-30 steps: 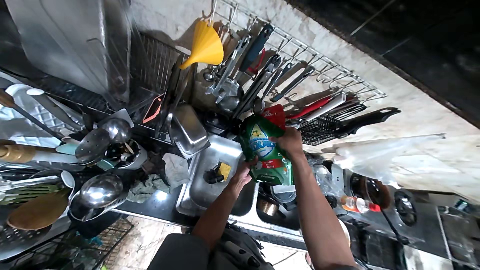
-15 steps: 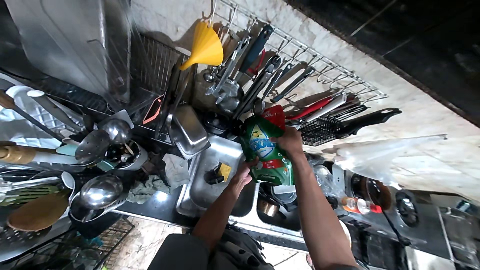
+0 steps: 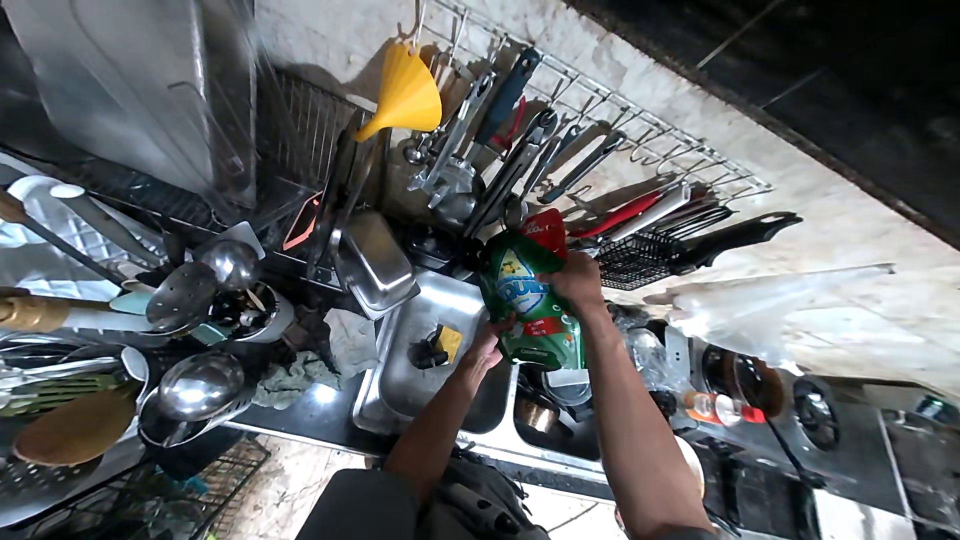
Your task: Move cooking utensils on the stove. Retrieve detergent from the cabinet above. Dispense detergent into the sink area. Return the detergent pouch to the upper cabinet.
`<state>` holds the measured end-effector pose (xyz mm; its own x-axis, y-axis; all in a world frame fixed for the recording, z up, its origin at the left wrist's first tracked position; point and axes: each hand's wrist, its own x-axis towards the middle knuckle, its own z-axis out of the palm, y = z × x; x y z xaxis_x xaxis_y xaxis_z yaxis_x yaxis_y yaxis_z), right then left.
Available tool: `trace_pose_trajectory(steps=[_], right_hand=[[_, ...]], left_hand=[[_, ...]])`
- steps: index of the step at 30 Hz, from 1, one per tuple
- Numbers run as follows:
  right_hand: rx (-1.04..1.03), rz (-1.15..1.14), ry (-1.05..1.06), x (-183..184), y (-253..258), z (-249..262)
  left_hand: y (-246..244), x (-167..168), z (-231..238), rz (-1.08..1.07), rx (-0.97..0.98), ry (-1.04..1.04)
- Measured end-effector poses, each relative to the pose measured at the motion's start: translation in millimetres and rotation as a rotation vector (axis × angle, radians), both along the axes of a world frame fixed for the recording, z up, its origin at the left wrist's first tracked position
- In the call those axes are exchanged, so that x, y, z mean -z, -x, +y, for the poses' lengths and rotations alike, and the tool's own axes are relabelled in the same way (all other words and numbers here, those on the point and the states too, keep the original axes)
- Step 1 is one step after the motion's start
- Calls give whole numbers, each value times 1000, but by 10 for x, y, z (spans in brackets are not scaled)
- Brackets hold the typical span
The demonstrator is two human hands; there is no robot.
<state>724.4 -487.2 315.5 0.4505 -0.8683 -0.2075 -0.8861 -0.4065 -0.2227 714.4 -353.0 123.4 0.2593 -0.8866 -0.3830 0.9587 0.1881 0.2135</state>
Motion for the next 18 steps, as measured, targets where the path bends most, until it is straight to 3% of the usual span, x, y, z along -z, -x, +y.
trace_pose_trajectory(steps=[4, 10, 18], right_hand=[[-22, -69, -62, 18, 41, -37], [-48, -202, -399, 95, 135, -130], [-62, -77, -312, 106, 186, -116]], left_hand=[[-21, -18, 26, 13, -2, 9], [-60, -36, 2, 22, 1, -4], [-52, -3, 15, -14, -1, -7]])
